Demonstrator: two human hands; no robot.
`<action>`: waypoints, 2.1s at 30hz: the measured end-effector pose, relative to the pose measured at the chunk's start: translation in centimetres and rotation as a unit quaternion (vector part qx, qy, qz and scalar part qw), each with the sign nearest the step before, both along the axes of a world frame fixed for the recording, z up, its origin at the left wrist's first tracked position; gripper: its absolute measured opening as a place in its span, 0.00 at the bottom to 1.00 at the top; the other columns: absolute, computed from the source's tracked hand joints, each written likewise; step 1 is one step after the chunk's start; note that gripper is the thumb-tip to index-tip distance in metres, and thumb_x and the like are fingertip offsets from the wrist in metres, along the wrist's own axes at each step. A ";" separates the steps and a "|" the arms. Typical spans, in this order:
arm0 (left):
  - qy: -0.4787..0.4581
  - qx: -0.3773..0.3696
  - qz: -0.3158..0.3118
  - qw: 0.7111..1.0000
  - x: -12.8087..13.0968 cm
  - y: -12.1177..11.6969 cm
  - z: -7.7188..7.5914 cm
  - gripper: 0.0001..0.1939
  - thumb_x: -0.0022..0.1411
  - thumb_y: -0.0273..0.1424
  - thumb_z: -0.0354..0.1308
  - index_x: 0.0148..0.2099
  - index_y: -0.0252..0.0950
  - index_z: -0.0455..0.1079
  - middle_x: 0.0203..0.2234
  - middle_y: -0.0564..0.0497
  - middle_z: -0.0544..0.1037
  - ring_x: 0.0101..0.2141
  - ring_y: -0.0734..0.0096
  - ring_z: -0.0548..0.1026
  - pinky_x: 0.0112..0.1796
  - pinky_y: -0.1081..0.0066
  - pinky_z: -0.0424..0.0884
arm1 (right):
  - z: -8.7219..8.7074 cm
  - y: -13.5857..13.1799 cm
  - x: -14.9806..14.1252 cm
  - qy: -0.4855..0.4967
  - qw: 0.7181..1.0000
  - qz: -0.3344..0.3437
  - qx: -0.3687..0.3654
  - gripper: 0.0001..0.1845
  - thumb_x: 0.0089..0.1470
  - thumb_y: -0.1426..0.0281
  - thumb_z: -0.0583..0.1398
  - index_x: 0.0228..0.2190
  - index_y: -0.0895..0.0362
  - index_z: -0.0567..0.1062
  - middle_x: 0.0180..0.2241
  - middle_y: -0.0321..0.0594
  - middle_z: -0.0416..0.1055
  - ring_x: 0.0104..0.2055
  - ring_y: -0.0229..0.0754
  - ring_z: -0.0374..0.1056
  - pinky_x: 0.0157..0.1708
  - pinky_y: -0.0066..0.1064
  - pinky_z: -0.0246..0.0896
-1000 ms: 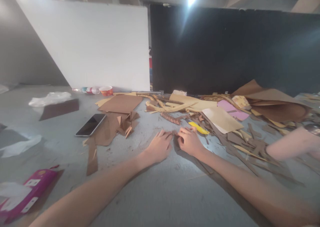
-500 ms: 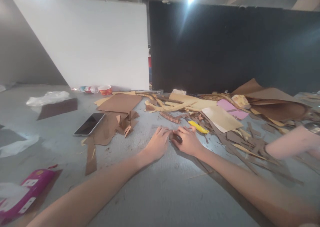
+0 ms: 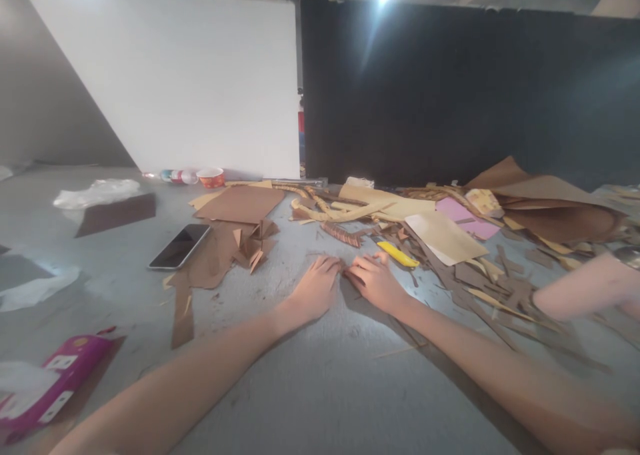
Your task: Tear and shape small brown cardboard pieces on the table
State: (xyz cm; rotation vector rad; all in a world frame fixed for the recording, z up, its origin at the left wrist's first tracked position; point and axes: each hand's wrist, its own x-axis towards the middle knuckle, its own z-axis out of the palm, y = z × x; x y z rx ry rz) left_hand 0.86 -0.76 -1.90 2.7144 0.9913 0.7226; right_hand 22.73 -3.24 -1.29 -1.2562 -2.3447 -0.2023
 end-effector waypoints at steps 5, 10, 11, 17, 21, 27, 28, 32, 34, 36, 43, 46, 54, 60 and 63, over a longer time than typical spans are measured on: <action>0.004 0.010 -0.028 1.000 0.0 0.2 -0.3 0.23 0.66 0.17 0.49 0.60 0.33 0.71 0.60 0.40 0.75 0.63 0.55 0.69 0.66 0.50 0.66 | -1.1 1.0 0.3 0.107 0.992 -0.038 -0.047 0.12 0.72 0.68 0.58 0.34 0.54 0.76 0.37 0.37 0.77 0.39 0.42 0.71 0.52 0.41 0.49; 0.025 -0.001 -0.021 0.999 0.0 0.2 -0.2 0.23 0.66 0.17 0.48 0.59 0.32 0.72 0.60 0.39 0.76 0.62 0.54 0.72 0.65 0.51 0.68 | -1.8 1.9 0.5 0.144 0.983 -0.076 -0.090 0.09 0.69 0.68 0.62 0.33 0.54 0.76 0.34 0.34 0.76 0.35 0.41 0.71 0.47 0.40 0.49; 0.028 -0.002 -0.020 0.999 0.1 0.2 -0.1 0.23 0.65 0.17 0.48 0.59 0.32 0.72 0.60 0.39 0.76 0.62 0.54 0.72 0.64 0.51 0.68 | -1.8 1.9 0.6 0.146 0.981 -0.082 -0.094 0.09 0.68 0.68 0.62 0.33 0.54 0.76 0.34 0.34 0.75 0.35 0.41 0.71 0.47 0.40 0.49; 0.017 -0.010 -0.010 1.000 0.2 0.0 0.0 0.26 0.64 0.16 0.48 0.61 0.34 0.69 0.58 0.39 0.77 0.61 0.55 0.73 0.62 0.50 0.71 | -1.8 2.1 0.6 0.152 0.978 -0.093 -0.109 0.10 0.67 0.67 0.62 0.32 0.54 0.76 0.33 0.35 0.76 0.35 0.42 0.71 0.45 0.38 0.49; 0.027 0.004 -0.025 0.999 0.2 0.1 -0.1 0.24 0.64 0.17 0.49 0.61 0.31 0.69 0.59 0.37 0.76 0.61 0.53 0.73 0.63 0.49 0.69 | -1.7 1.9 0.5 0.143 0.978 -0.105 -0.107 0.10 0.67 0.67 0.62 0.31 0.54 0.76 0.34 0.36 0.76 0.35 0.42 0.71 0.46 0.39 0.48; 0.019 -0.014 -0.004 1.000 0.4 -0.4 0.7 0.26 0.64 0.16 0.48 0.61 0.34 0.68 0.56 0.39 0.77 0.58 0.56 0.74 0.60 0.53 0.72 | -1.5 1.7 0.4 0.138 0.978 -0.113 -0.104 0.09 0.67 0.68 0.62 0.32 0.54 0.76 0.34 0.35 0.76 0.35 0.42 0.71 0.46 0.39 0.48; 0.023 -0.012 -0.007 1.000 0.4 -0.5 0.7 0.26 0.64 0.16 0.48 0.62 0.33 0.68 0.56 0.39 0.77 0.58 0.56 0.74 0.60 0.53 0.72 | -1.5 1.7 0.4 0.138 0.978 -0.113 -0.104 0.09 0.67 0.68 0.62 0.32 0.54 0.76 0.34 0.36 0.76 0.36 0.42 0.72 0.46 0.39 0.48; 0.048 0.029 -0.038 0.998 0.3 -0.5 0.5 0.28 0.65 0.18 0.49 0.66 0.33 0.66 0.61 0.39 0.74 0.62 0.54 0.72 0.64 0.52 0.68 | -1.5 1.6 0.5 0.134 0.979 -0.116 -0.099 0.09 0.67 0.67 0.61 0.32 0.54 0.75 0.35 0.37 0.77 0.37 0.43 0.72 0.47 0.39 0.49; 0.059 0.048 -0.046 0.996 0.2 -0.4 0.2 0.29 0.64 0.19 0.50 0.66 0.33 0.66 0.63 0.39 0.73 0.63 0.53 0.70 0.65 0.51 0.67 | -1.5 1.6 0.5 0.134 0.979 -0.120 -0.095 0.10 0.68 0.66 0.61 0.32 0.54 0.75 0.35 0.37 0.77 0.37 0.44 0.73 0.47 0.39 0.49; 0.067 0.059 -0.047 0.995 0.2 -0.3 0.0 0.29 0.64 0.19 0.51 0.66 0.31 0.67 0.62 0.37 0.74 0.63 0.52 0.71 0.65 0.51 0.67 | -1.6 1.6 0.4 0.134 0.979 -0.122 -0.092 0.11 0.68 0.65 0.61 0.32 0.54 0.75 0.35 0.37 0.77 0.37 0.44 0.73 0.47 0.39 0.49; 0.083 0.066 -0.038 0.994 0.3 -0.4 0.0 0.29 0.62 0.20 0.51 0.66 0.30 0.68 0.62 0.36 0.73 0.63 0.52 0.72 0.63 0.51 0.69 | -1.6 1.5 0.4 0.119 0.981 -0.130 -0.079 0.13 0.70 0.63 0.59 0.32 0.54 0.75 0.35 0.39 0.78 0.37 0.44 0.73 0.47 0.40 0.49; 0.091 0.062 -0.037 0.993 0.4 -0.5 0.3 0.29 0.62 0.19 0.51 0.66 0.30 0.68 0.62 0.36 0.74 0.63 0.52 0.72 0.63 0.51 0.69 | -1.5 1.5 0.5 0.114 0.982 -0.132 -0.070 0.16 0.72 0.62 0.56 0.32 0.54 0.75 0.35 0.39 0.78 0.37 0.45 0.73 0.46 0.39 0.50; 0.096 0.043 -0.005 0.994 0.5 -1.1 1.1 0.28 0.63 0.18 0.49 0.64 0.30 0.69 0.60 0.35 0.75 0.61 0.50 0.72 0.61 0.51 0.70 | -1.6 2.2 0.9 0.182 0.967 -0.116 -0.132 0.15 0.70 0.62 0.58 0.32 0.54 0.76 0.34 0.39 0.79 0.40 0.46 0.73 0.46 0.39 0.53; 0.110 0.046 -0.004 0.993 0.6 -1.2 1.2 0.26 0.65 0.20 0.50 0.63 0.30 0.69 0.60 0.35 0.74 0.61 0.50 0.72 0.62 0.52 0.69 | -1.9 2.4 0.9 0.160 0.972 -0.119 -0.128 0.12 0.69 0.62 0.60 0.34 0.53 0.78 0.36 0.39 0.77 0.42 0.47 0.72 0.46 0.39 0.52; 0.119 0.051 0.002 0.992 0.6 -1.2 1.2 0.25 0.65 0.20 0.50 0.63 0.31 0.70 0.61 0.36 0.74 0.62 0.50 0.71 0.61 0.53 0.70 | -2.0 2.3 0.9 0.136 0.976 -0.128 -0.116 0.10 0.68 0.63 0.62 0.35 0.53 0.79 0.39 0.41 0.76 0.47 0.50 0.69 0.48 0.41 0.51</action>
